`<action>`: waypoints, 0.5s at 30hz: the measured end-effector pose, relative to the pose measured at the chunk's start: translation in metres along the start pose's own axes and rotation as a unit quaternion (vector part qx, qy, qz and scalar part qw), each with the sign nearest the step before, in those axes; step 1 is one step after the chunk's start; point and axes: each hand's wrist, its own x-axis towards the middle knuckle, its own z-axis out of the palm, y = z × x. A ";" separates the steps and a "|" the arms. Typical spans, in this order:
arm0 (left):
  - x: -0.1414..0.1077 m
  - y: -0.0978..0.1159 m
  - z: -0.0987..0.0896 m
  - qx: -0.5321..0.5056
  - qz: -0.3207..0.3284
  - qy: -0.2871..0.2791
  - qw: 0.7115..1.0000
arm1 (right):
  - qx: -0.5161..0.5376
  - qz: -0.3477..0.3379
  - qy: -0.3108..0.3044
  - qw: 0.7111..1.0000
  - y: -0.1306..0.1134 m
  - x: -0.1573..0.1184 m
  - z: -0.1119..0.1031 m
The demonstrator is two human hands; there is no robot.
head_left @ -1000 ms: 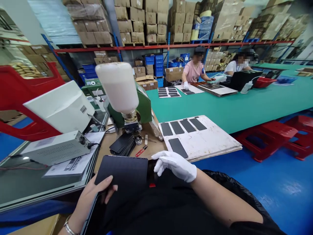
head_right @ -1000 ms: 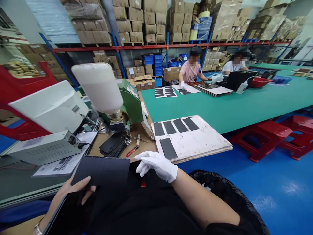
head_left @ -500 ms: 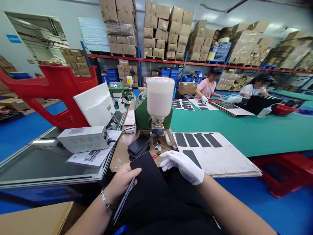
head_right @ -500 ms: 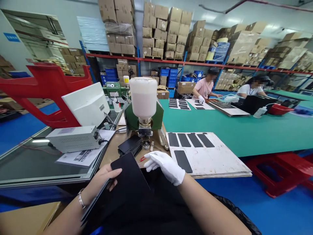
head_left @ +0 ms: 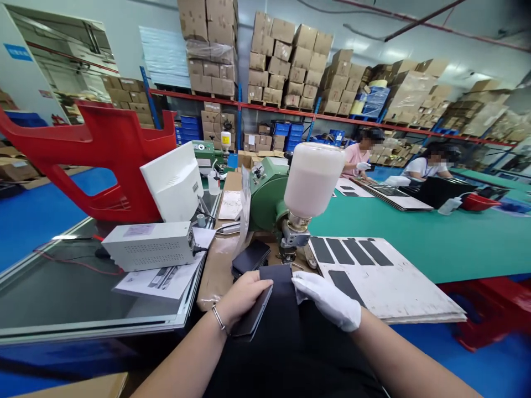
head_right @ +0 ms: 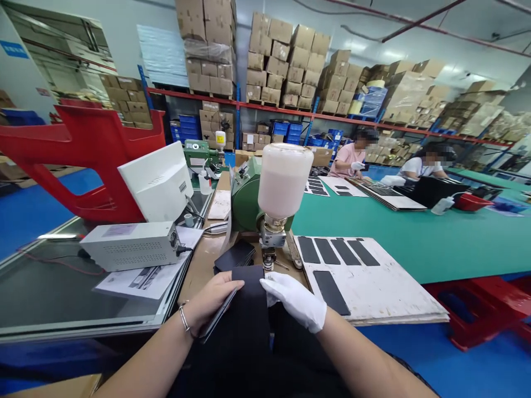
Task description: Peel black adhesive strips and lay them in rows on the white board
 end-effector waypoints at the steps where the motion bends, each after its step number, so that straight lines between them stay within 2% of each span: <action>1: 0.005 -0.001 -0.003 -0.013 -0.002 -0.017 1.000 | -0.008 0.015 -0.001 1.000 0.002 0.004 -0.001; 4: 0.021 -0.001 -0.007 -0.051 -0.004 -0.059 0.997 | -0.025 0.032 0.004 0.999 0.004 0.012 -0.007; 7: 0.038 0.003 -0.003 -0.071 0.000 -0.080 0.994 | -0.031 0.028 0.030 0.999 0.001 0.014 -0.019; 11: 0.059 0.008 0.014 -0.081 -0.005 -0.074 0.994 | -0.029 0.037 0.068 0.997 0.000 0.012 -0.039; 15: 0.078 0.005 0.032 -0.094 -0.023 -0.058 0.994 | -0.036 0.059 0.091 0.993 0.011 0.008 -0.059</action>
